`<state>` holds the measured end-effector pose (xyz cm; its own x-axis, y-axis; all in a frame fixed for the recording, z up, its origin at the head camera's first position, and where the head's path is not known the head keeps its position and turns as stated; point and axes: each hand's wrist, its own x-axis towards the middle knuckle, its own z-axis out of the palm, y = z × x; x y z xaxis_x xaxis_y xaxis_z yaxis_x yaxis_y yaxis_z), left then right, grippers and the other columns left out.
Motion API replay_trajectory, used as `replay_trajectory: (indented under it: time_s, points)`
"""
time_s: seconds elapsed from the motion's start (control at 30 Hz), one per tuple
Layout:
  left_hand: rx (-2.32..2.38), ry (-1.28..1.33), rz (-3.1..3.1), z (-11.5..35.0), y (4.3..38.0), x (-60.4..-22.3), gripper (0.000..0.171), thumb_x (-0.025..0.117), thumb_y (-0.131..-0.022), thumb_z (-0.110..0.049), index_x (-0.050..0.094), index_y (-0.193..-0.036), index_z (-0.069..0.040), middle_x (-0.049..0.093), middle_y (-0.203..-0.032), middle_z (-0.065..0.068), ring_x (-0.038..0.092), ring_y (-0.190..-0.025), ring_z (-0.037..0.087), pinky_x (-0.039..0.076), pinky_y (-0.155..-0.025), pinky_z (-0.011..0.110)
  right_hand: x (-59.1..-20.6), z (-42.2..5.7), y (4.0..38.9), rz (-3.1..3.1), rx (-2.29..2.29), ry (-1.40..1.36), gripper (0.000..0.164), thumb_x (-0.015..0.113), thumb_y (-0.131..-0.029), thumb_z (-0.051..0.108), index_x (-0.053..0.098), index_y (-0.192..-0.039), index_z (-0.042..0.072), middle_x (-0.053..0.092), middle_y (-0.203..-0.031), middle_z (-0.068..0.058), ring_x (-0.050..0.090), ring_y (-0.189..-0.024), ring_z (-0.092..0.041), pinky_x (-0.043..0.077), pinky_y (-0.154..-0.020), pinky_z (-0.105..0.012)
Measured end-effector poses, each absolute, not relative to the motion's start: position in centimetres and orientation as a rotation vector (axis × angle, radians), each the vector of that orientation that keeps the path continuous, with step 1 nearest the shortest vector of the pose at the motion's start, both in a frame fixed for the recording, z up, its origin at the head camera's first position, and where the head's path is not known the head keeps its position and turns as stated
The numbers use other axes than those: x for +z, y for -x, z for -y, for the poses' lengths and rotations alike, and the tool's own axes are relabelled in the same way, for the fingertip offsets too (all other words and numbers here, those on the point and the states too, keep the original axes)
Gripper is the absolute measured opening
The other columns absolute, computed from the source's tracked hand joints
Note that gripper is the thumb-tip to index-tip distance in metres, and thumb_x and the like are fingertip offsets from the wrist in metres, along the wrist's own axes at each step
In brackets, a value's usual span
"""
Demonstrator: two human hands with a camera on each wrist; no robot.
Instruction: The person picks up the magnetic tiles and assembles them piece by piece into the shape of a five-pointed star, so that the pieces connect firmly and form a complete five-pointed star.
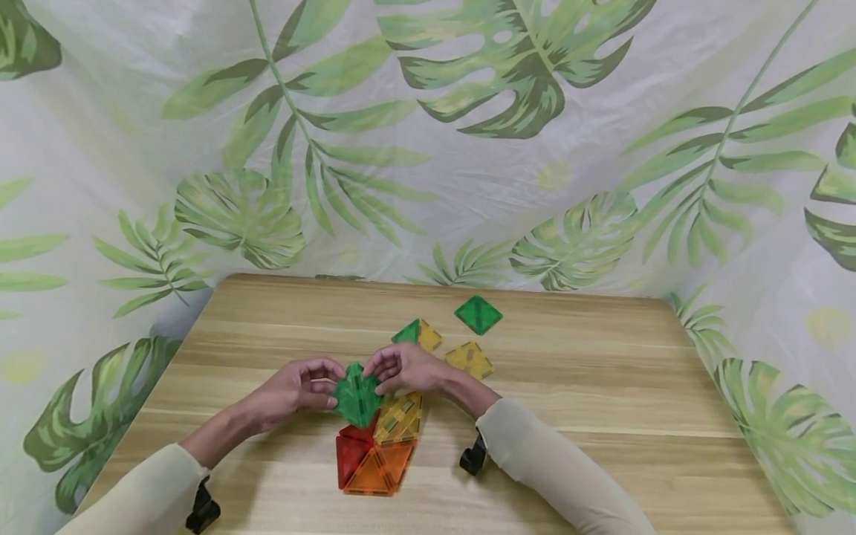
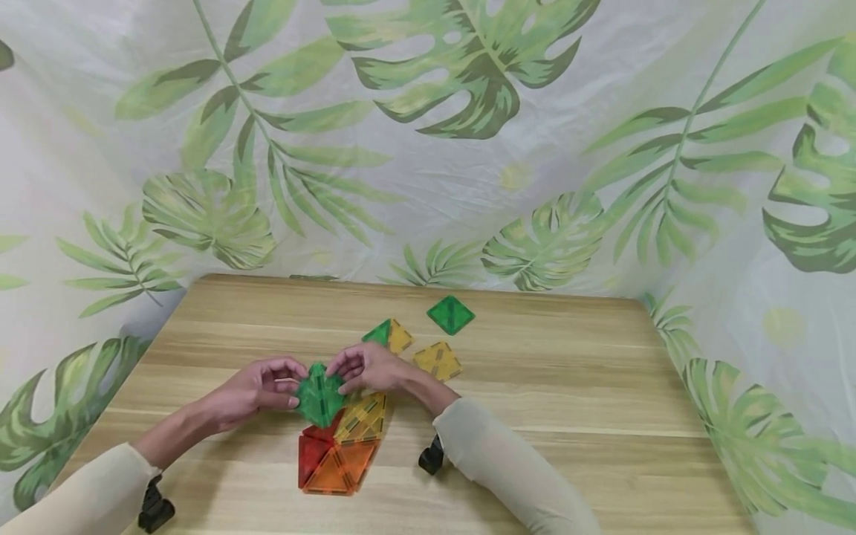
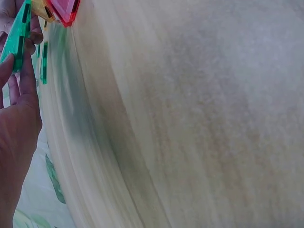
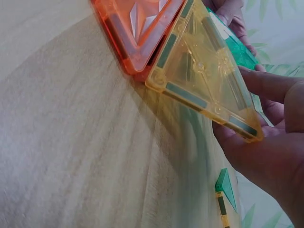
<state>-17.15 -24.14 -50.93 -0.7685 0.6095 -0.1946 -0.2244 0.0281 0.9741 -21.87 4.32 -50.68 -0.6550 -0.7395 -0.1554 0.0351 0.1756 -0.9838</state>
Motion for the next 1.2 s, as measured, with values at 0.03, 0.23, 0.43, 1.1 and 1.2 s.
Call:
replay_trajectory:
  time_s: [0.03,0.23,0.43,1.1,1.2]
  points:
    - [1.799,-0.393,-1.713,24.1,17.1,-50.9,0.040,0.073,-0.092,0.008,0.056,-0.128,0.008,0.066,-0.124,0.011,0.072,-0.113,0.022,0.061,-0.095,0.035,-50.6,-4.3,21.9,-1.803,-1.533,0.666,0.031,0.075,-0.087,-0.016,0.073,-0.116,-0.004,0.076,-0.106,-0.004,0.071,-0.095,-0.013,0.061,-0.083,-0.028]
    - [1.780,-0.404,-1.720,24.2,16.7,-51.3,0.033,0.071,-0.092,0.011,0.055,-0.121,0.009,0.068,-0.121,0.011,0.073,-0.111,0.021,0.061,-0.093,0.033,-50.6,-4.1,21.9,-1.765,-1.487,0.679,0.030,0.076,-0.087,-0.016,0.072,-0.115,-0.005,0.074,-0.100,-0.001,0.069,-0.092,-0.013,0.058,-0.076,-0.025]
    - [1.775,-0.417,-1.753,24.1,16.3,-51.5,0.037,0.074,-0.091,0.010,0.054,-0.122,0.014,0.067,-0.123,0.015,0.073,-0.111,0.022,0.061,-0.093,0.033,-50.6,-3.9,21.8,-1.791,-1.446,0.695,0.029,0.076,-0.088,-0.015,0.072,-0.115,-0.004,0.074,-0.102,-0.004,0.069,-0.093,-0.014,0.059,-0.082,-0.026]
    - [1.523,-0.545,-2.032,23.8,15.9,-51.6,0.025,0.081,-0.091,-0.001,0.066,-0.110,0.006,0.072,-0.108,0.020,0.074,-0.101,0.023,0.062,-0.085,0.028,-50.6,-4.4,21.1,-1.877,-1.354,0.787,0.030,0.076,-0.091,-0.010,0.073,-0.119,-0.002,0.077,-0.114,-0.012,0.072,-0.103,-0.013,0.059,-0.092,-0.025]
    - [1.493,-0.604,-2.114,24.0,16.0,-51.5,0.022,0.082,-0.091,-0.005,0.068,-0.106,0.002,0.073,-0.108,0.017,0.073,-0.101,0.025,0.061,-0.087,0.029,-50.7,-5.0,20.7,-1.927,-1.360,0.786,0.026,0.076,-0.093,-0.007,0.074,-0.118,-0.002,0.077,-0.114,-0.015,0.073,-0.104,-0.017,0.059,-0.089,-0.025]
